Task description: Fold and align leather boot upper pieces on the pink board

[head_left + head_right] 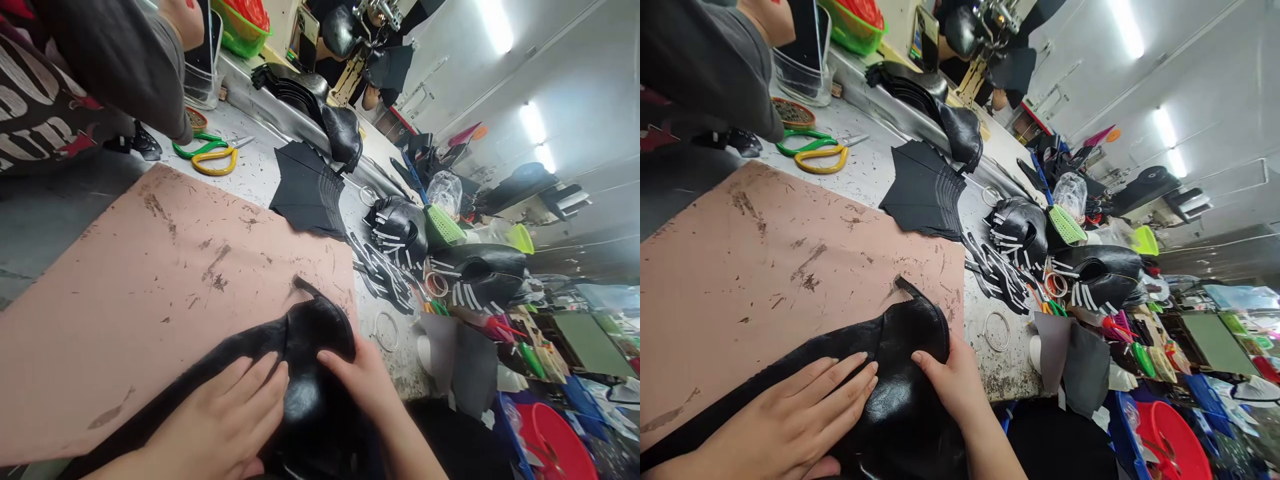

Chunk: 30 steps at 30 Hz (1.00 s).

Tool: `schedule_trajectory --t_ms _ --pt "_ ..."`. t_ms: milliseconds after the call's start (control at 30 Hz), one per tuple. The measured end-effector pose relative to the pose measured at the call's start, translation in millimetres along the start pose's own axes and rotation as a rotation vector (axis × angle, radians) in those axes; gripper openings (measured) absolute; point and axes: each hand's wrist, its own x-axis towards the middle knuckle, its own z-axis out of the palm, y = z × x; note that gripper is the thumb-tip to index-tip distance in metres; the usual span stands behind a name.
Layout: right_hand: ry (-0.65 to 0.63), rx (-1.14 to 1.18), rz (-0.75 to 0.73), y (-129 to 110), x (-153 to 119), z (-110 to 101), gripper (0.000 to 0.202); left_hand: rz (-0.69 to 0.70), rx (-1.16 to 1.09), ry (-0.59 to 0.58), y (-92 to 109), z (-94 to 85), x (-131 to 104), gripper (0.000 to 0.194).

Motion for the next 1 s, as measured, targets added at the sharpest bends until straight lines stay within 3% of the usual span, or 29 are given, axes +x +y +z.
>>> schedule_trajectory --t_ms 100,233,400,533,633,700,800,867,933,1000 --pt "-0.011 -0.031 -0.013 -1 1 0 0.035 0.076 -0.04 0.013 -4 -4.9 12 0.054" --pt "0.0 -0.069 -0.039 0 1 1 0.036 0.02 -0.051 -0.012 -5 -11.2 28 0.068" --pt "0.02 -0.098 -0.067 3 2 2 0.036 0.076 -0.033 -0.057 -11 -5.3 34 0.082" --pt "-0.001 -0.122 -0.117 3 2 0 0.037 0.047 -0.085 -0.218 -22 -5.9 35 0.088" --pt "0.0 -0.136 -0.115 3 4 0 0.037 -0.059 -0.195 -0.399 -32 -16.9 40 0.075" --pt "0.021 -0.148 -0.113 3 5 0 0.039 -0.171 -0.356 -0.459 -40 -24.9 47 0.06" --pt "0.017 -0.057 -0.167 3 2 -2 0.043 -0.408 -0.682 -0.39 -47 -32.1 57 0.039" --pt "-0.028 0.09 -0.245 0 -9 -7 0.042 -0.552 -0.782 -0.298 -45 -36.3 61 0.045" --pt "-0.066 0.214 -0.331 -8 -29 -19 0.037 -0.607 -0.81 -0.27 -35 -46.4 65 0.053" --pt "-0.074 0.234 -0.419 -20 -52 -36 0.03 -0.589 -0.932 -0.33 -21 -67.4 72 0.047"
